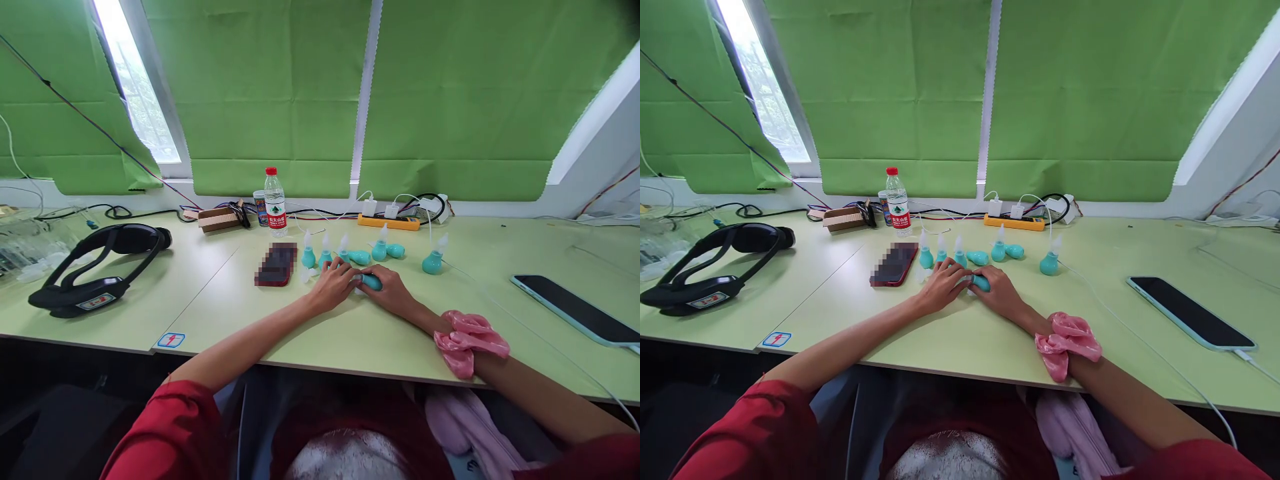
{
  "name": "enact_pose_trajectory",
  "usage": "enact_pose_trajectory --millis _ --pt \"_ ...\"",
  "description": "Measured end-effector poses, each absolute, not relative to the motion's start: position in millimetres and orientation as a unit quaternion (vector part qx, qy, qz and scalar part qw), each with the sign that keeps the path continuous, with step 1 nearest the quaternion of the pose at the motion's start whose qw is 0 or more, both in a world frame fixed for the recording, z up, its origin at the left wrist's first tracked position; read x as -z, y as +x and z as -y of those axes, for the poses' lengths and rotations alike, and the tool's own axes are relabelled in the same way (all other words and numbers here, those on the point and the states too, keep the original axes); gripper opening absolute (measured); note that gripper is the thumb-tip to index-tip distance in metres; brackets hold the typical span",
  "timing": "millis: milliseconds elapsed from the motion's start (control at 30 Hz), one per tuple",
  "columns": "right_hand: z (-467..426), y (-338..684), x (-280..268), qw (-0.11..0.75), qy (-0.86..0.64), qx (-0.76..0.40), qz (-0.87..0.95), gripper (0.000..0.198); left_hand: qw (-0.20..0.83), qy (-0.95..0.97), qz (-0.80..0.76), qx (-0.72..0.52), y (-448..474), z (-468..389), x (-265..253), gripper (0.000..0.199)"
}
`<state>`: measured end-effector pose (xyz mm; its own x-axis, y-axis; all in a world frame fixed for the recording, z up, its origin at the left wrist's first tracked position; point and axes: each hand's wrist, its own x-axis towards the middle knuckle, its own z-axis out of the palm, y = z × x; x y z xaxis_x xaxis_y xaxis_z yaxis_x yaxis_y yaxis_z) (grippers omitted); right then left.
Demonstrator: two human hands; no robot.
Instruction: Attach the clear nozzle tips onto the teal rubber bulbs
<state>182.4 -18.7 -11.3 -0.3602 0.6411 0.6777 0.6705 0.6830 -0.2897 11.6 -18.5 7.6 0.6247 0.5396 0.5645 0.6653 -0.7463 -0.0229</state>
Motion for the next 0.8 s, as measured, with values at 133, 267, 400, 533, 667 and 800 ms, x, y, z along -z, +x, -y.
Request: enact_pose_trajectory --millis 133,267,400,533,667,800 --pt "18.7 181.9 11.6 0.401 -0.404 0.022 0.822 0.022 0.14 -0.898 0.332 0.254 11.0 20.9 -10.0 0.026" --pt "17.9 182.2 12.5 0.392 -0.409 0.067 0.821 0.021 0.151 -0.898 0.327 0.254 10.9 20.2 -9.2 0.024" --pt "17.3 182.6 14.2 0.374 -0.412 0.111 0.824 0.021 0.151 -0.896 0.329 0.259 12.1 18.2 -6.8 0.022" --pt "18.6 181.9 15.1 0.361 -0.418 0.145 0.821 0.021 0.15 -0.894 0.335 0.259 13.3 18.4 -6.8 0.021" --pt "22.4 179.6 13.6 0.351 -0.425 0.166 0.818 0.021 0.152 -0.892 0.334 0.263 13.7 19.3 -7.3 0.021" --pt "25.6 177.4 11.7 0.34 -0.431 0.176 0.817 0.02 0.151 -0.89 0.342 0.261 14.4 20.2 -7.7 0.019"
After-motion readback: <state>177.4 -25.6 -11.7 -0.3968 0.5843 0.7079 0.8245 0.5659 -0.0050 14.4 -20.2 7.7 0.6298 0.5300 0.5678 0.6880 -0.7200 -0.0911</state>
